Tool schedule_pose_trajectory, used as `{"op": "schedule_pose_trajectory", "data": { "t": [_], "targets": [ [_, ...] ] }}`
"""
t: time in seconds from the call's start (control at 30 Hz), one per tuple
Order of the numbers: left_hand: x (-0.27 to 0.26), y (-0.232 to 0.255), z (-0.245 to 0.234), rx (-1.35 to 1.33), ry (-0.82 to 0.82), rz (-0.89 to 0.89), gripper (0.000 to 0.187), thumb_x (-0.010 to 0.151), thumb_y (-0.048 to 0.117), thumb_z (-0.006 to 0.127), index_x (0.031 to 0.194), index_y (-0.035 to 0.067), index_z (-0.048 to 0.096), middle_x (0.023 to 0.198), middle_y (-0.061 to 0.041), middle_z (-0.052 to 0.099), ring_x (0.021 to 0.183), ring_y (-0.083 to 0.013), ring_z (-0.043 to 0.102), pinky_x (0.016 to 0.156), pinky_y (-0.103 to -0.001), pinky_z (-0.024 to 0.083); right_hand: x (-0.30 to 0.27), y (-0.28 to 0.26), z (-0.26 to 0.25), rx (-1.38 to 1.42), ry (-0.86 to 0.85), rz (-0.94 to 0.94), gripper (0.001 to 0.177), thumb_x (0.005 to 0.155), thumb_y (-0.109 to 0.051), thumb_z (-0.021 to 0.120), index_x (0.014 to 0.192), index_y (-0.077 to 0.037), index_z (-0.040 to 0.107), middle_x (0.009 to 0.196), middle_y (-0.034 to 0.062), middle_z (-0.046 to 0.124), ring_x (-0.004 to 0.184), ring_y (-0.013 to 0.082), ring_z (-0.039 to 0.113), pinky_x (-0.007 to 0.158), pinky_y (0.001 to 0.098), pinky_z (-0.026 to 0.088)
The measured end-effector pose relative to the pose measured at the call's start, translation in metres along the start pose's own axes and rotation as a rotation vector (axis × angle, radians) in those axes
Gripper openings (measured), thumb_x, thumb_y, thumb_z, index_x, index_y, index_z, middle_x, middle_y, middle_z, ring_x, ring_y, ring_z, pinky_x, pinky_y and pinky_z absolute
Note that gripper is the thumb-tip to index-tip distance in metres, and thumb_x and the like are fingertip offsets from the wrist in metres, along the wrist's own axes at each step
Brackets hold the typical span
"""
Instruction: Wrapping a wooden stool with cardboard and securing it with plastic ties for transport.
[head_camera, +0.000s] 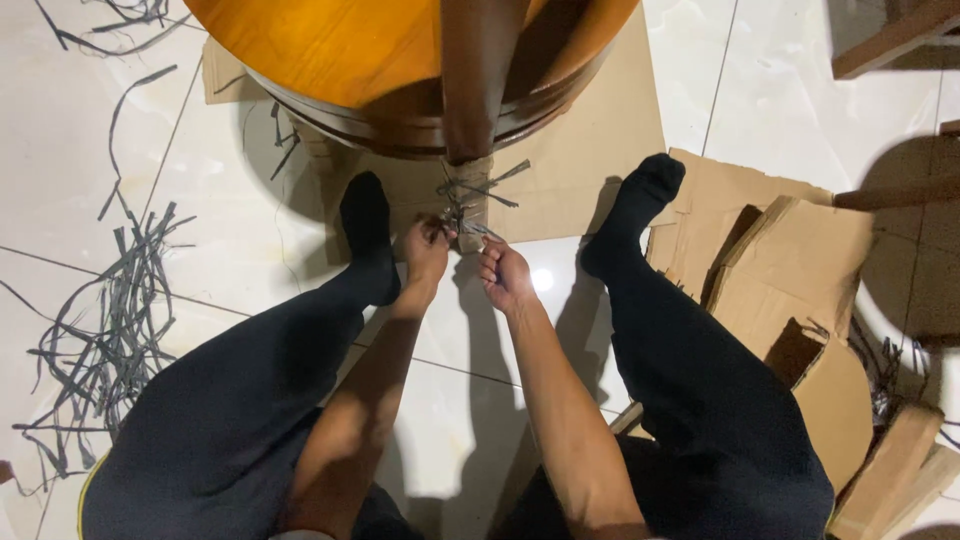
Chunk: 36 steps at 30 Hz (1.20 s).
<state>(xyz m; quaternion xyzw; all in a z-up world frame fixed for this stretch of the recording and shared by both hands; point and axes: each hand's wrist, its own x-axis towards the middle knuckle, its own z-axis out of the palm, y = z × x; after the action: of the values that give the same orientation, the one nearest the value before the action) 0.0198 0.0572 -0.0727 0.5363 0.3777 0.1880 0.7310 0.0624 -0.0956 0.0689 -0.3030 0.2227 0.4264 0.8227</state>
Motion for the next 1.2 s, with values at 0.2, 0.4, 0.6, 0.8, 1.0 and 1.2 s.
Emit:
{"op": "schedule_pose_trajectory", "data": {
  "t": [0.2, 0.4, 0.6, 0.8, 1.0, 1.2],
  "targets": [
    [-0.035, 0.061, 0.019, 0.485, -0.046, 0.208, 0.011, 0.092, 0.003, 0.071, 0.084, 0.003, 0.063, 0.071, -0.007, 0.064, 0.067, -0.0219, 0.063, 0.068, -0.038, 0.053, -0.004, -0.005, 0.010, -0.181, 0.038, -0.007, 0.023, 0.100, -0.015, 0.047, 0.077, -0.019, 0.045, 0.058, -0.0130, 0.020, 0.043, 0.0034, 0.020, 0.036, 0.0133, 0.020],
    [-0.027, 0.052, 0.021, 0.731, 0.049, 0.294, 0.024, 0.074, 0.013, 0.082, 0.073, 0.014, 0.058, 0.058, -0.003, 0.060, 0.060, -0.0267, 0.067, 0.061, -0.042, 0.053, -0.014, 0.002, 0.016, -0.199, 0.101, -0.063, 0.008, 0.099, -0.010, 0.048, 0.098, -0.016, 0.053, 0.063, -0.0145, 0.027, 0.046, -0.0023, 0.028, 0.038, 0.0101, 0.024],
    [-0.032, 0.059, 0.023, 0.759, 0.097, 0.209, 0.012, 0.077, 0.011, 0.068, 0.069, 0.002, 0.064, 0.062, -0.018, 0.063, 0.068, -0.0389, 0.069, 0.059, -0.042, 0.051, -0.025, 0.012, 0.031, -0.173, 0.206, -0.131, 0.011, 0.097, -0.010, 0.058, 0.088, -0.015, 0.056, 0.063, -0.0119, 0.030, 0.047, 0.0006, 0.031, 0.038, 0.0127, 0.025],
    [-0.020, 0.054, 0.019, 0.781, 0.050, 0.199, 0.011, 0.069, 0.012, 0.072, 0.067, 0.003, 0.065, 0.062, -0.016, 0.066, 0.065, -0.0376, 0.070, 0.060, -0.042, 0.052, -0.025, 0.028, 0.034, -0.152, 0.262, -0.202, 0.007, 0.099, -0.010, 0.058, 0.092, -0.013, 0.059, 0.064, -0.0095, 0.029, 0.048, 0.0031, 0.029, 0.040, 0.0135, 0.024],
    [-0.006, 0.036, 0.016, 0.728, 0.067, 0.140, 0.013, 0.069, 0.009, 0.074, 0.061, 0.006, 0.064, 0.055, -0.012, 0.063, 0.059, -0.0295, 0.068, 0.057, -0.032, 0.048, -0.023, 0.042, 0.035, -0.195, 0.278, -0.288, 0.006, 0.100, -0.012, 0.056, 0.095, -0.014, 0.059, 0.063, -0.0083, 0.033, 0.049, 0.0028, 0.036, 0.040, 0.0160, 0.030],
    [-0.009, 0.033, 0.014, 0.706, 0.076, 0.090, 0.022, 0.079, 0.011, 0.071, 0.058, 0.007, 0.064, 0.053, -0.010, 0.062, 0.056, -0.0283, 0.065, 0.059, -0.035, 0.050, -0.019, 0.056, 0.032, -0.248, 0.269, -0.335, 0.007, 0.102, -0.014, 0.054, 0.098, -0.014, 0.060, 0.062, -0.0071, 0.036, 0.049, 0.0040, 0.038, 0.042, 0.0165, 0.031]
  ]
}}
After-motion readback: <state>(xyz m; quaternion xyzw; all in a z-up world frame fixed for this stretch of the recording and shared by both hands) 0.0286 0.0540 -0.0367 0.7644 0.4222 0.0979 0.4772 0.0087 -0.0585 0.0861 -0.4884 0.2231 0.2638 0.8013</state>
